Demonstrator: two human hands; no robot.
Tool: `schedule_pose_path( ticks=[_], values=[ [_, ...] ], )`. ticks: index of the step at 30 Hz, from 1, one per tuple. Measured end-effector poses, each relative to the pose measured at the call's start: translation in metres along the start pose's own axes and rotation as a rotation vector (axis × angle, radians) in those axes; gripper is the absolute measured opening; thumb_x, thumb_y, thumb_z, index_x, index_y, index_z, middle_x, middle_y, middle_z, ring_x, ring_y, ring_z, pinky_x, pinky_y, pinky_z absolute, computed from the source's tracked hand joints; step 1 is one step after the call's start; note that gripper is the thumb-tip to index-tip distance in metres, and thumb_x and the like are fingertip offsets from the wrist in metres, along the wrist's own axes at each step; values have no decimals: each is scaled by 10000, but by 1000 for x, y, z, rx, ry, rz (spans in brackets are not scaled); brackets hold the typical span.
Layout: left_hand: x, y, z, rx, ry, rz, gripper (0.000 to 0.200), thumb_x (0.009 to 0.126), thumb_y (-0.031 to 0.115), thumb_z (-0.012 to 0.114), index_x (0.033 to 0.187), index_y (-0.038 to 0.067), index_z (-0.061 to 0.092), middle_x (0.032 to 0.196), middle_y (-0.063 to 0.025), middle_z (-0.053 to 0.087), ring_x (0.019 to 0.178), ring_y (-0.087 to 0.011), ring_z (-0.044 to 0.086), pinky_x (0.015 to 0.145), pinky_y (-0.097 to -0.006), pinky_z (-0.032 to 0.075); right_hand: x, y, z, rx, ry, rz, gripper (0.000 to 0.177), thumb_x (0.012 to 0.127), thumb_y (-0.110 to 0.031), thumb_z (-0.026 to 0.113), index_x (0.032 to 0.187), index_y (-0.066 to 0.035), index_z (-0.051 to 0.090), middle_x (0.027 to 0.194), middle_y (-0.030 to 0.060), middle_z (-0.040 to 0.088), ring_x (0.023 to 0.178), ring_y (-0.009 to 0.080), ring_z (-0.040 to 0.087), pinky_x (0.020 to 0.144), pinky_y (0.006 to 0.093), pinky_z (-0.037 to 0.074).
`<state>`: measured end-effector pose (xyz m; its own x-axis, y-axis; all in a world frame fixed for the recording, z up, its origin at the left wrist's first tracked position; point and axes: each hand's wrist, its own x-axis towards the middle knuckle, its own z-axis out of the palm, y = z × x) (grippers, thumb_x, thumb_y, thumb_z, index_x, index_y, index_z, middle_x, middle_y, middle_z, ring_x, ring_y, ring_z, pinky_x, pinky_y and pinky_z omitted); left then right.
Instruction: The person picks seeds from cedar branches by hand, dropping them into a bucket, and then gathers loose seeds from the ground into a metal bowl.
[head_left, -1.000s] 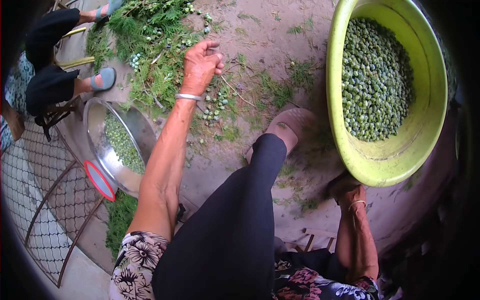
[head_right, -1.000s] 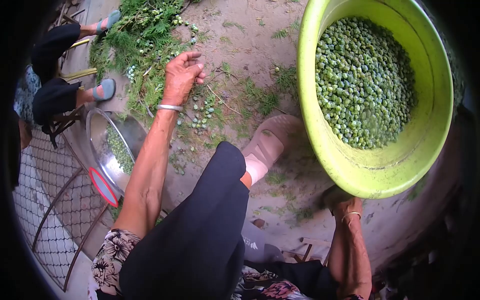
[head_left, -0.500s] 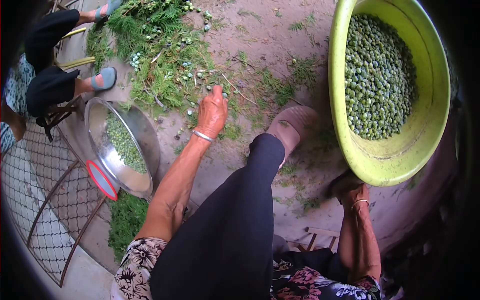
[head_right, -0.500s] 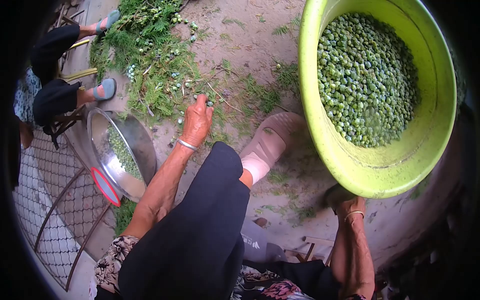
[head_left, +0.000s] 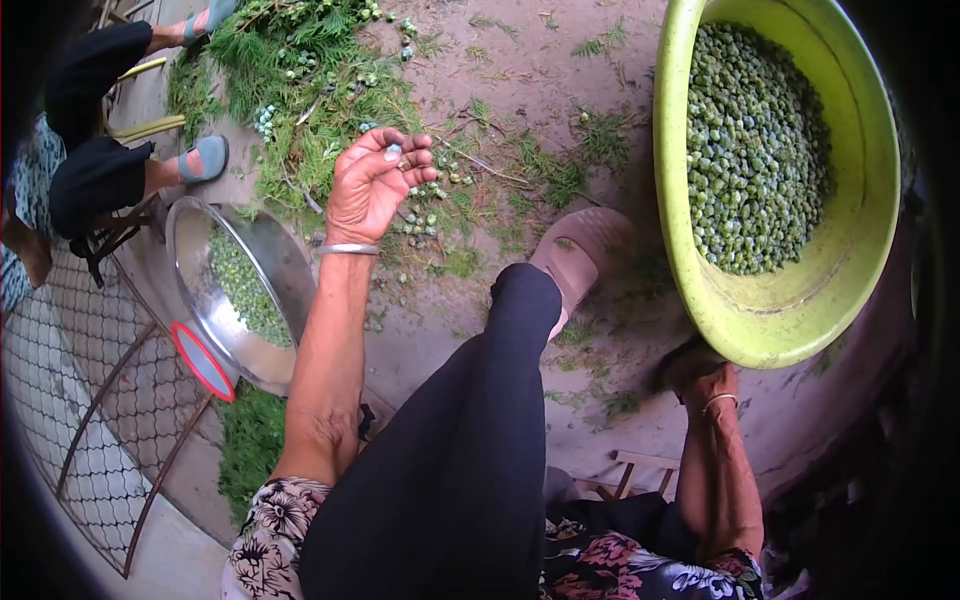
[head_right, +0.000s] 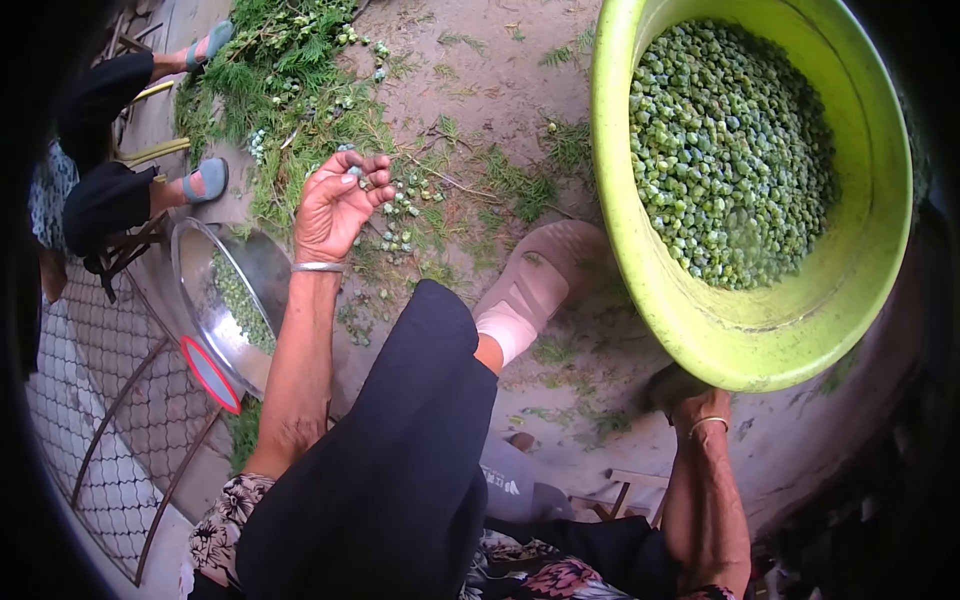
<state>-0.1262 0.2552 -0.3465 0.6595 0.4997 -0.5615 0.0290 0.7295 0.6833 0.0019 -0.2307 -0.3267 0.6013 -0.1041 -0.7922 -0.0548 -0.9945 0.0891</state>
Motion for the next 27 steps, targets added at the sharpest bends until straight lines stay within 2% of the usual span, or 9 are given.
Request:
schedule_pose_path(
  ticks=[3,4,6,7,14,18,20,24,27],
  values=[
    [-11,-8,-23,193,122,21,109,840,29,562,939,-9,585,824,-123,635,663,-152,592,600,-286,515,8,16,14,86,76,-43,363,768,-62,451,1098,0,589,1029,243,625,1023,353,591,833,372,465],
    [-13,-15,-27,192,124,21,109,840,29,562,939,-9,585,824,-123,635,663,-152,592,600,-286,515,19,36,27,119,78,-120,377,783,-160,508,1112,17,559,1037,227,624,1013,324,599,829,360,474],
    [-16,-32,-35,943,322,-10,87,820,47,603,883,-13,608,720,-67,622,599,-109,564,553,-242,483,22,41,28,156,82,-196,440,798,-257,566,1126,35,529,1046,211,623,1004,296,607,825,348,484],
    [-12,-51,-58,1049,339,148,119,760,46,649,856,-20,621,632,-44,618,570,-133,577,556,-255,458,15,30,19,152,58,-140,464,792,-253,585,1156,25,513,1068,197,616,1009,270,604,823,335,484],
    [-15,-62,-49,1427,335,266,119,749,19,626,859,-2,585,584,-79,570,526,-177,557,533,-309,446,25,46,29,136,65,-57,510,776,-250,622,1192,14,494,1085,181,609,1023,241,592,834,318,476],
    [-11,-58,-60,1420,215,226,106,773,15,600,868,-10,561,595,-68,573,498,-167,538,497,-303,441,31,55,34,126,65,-70,493,779,-229,615,1185,20,489,1088,178,608,1039,243,585,849,317,467],
    [-12,-54,-61,961,332,-2,110,793,6,565,900,-16,548,635,-73,585,472,-165,512,467,-289,434,32,56,35,76,42,-84,481,781,-215,610,1181,23,488,1089,181,606,1043,247,583,851,316,465],
    [-26,-33,-46,494,383,-117,139,808,-5,537,947,-5,537,685,-74,576,560,-132,525,471,-270,425,31,53,33,-3,9,-105,464,783,-192,603,1175,27,486,1091,186,604,1050,253,581,856,316,461],
    [-27,-27,-38,90,216,-177,110,814,-20,534,923,-3,542,722,-98,585,581,-130,534,461,-240,431,25,46,30,133,37,-60,456,775,-163,603,1170,31,485,1083,198,605,1039,271,586,849,321,464]
  ],
)
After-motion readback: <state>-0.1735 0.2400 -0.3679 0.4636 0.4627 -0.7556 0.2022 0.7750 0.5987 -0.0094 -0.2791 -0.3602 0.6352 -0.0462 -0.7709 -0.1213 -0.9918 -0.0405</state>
